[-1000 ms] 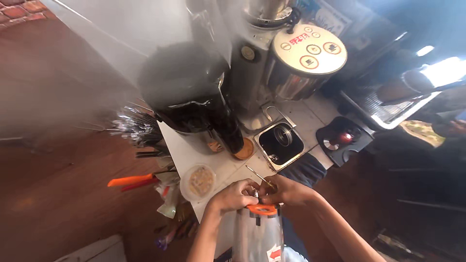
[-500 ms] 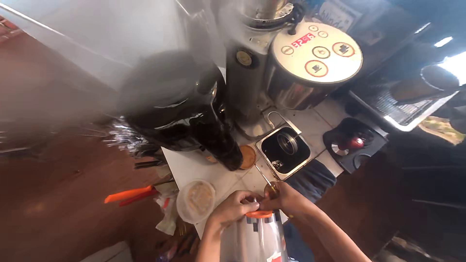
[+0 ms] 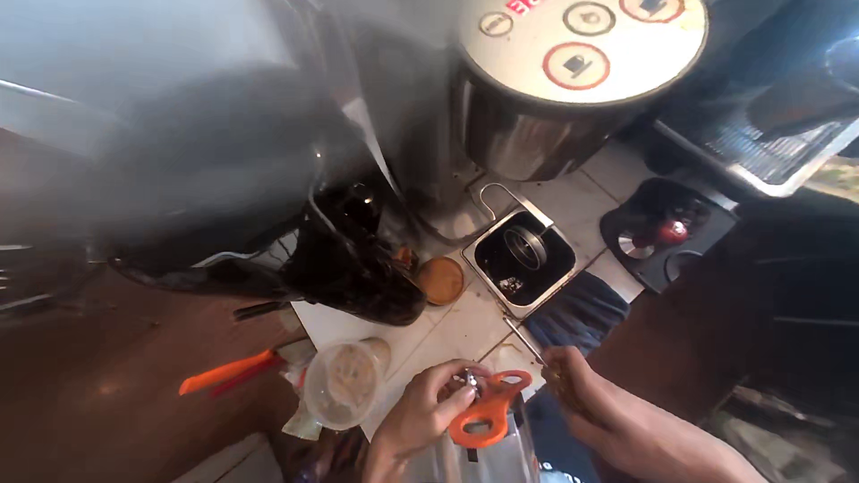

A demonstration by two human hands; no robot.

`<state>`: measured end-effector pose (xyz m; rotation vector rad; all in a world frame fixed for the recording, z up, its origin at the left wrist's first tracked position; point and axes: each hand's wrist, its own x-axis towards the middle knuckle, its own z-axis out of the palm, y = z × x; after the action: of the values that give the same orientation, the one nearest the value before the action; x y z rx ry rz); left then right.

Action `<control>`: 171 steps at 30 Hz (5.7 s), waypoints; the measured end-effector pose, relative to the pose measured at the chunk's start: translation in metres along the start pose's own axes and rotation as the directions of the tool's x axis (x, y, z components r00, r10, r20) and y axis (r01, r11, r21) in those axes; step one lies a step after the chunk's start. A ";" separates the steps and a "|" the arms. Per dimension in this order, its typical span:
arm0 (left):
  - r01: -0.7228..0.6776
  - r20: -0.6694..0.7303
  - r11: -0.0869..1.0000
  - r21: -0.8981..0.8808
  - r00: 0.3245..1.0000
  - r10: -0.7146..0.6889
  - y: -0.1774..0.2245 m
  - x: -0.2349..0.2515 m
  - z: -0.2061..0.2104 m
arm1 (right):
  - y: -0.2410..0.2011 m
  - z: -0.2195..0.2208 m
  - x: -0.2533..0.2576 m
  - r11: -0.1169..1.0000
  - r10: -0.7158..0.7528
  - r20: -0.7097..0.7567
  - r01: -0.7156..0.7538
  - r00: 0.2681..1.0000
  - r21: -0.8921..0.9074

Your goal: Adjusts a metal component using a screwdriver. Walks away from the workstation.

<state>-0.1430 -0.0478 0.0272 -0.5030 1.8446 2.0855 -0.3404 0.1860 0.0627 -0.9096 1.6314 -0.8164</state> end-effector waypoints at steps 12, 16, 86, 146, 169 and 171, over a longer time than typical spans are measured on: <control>-0.038 0.018 0.991 -0.125 0.999 0.041 -0.013 0.005 0.000 | 0.013 -0.018 -0.004 0.974 -0.176 -0.250 0.132 0.952 -0.182; -0.039 0.003 0.986 -0.159 0.999 0.040 -0.016 0.007 0.002 | 0.022 -0.020 0.000 0.957 -0.253 -0.247 0.205 0.935 -0.205; 0.020 0.010 0.986 -0.168 1.000 -0.019 -0.010 0.014 -0.008 | -0.018 -0.044 0.037 0.946 -0.041 -0.006 0.037 0.999 -0.323; 0.061 -0.128 0.991 -0.116 0.989 -0.076 0.018 0.034 -0.015 | 0.033 -0.052 -0.036 0.963 0.181 -0.053 -0.166 0.982 0.212; -0.059 -0.233 0.998 0.033 0.970 0.065 0.006 0.036 -0.008 | 0.045 0.166 -0.037 0.971 0.075 -0.745 0.122 0.663 0.206; -0.088 -0.278 0.996 0.023 0.956 0.091 0.004 0.036 -0.008 | 0.049 0.171 -0.039 0.966 0.068 -0.771 0.151 0.633 0.210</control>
<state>-0.1766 -0.0560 0.0138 -0.7590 2.0662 2.1533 -0.1754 0.2316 0.0010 -0.3947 2.1629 -1.5700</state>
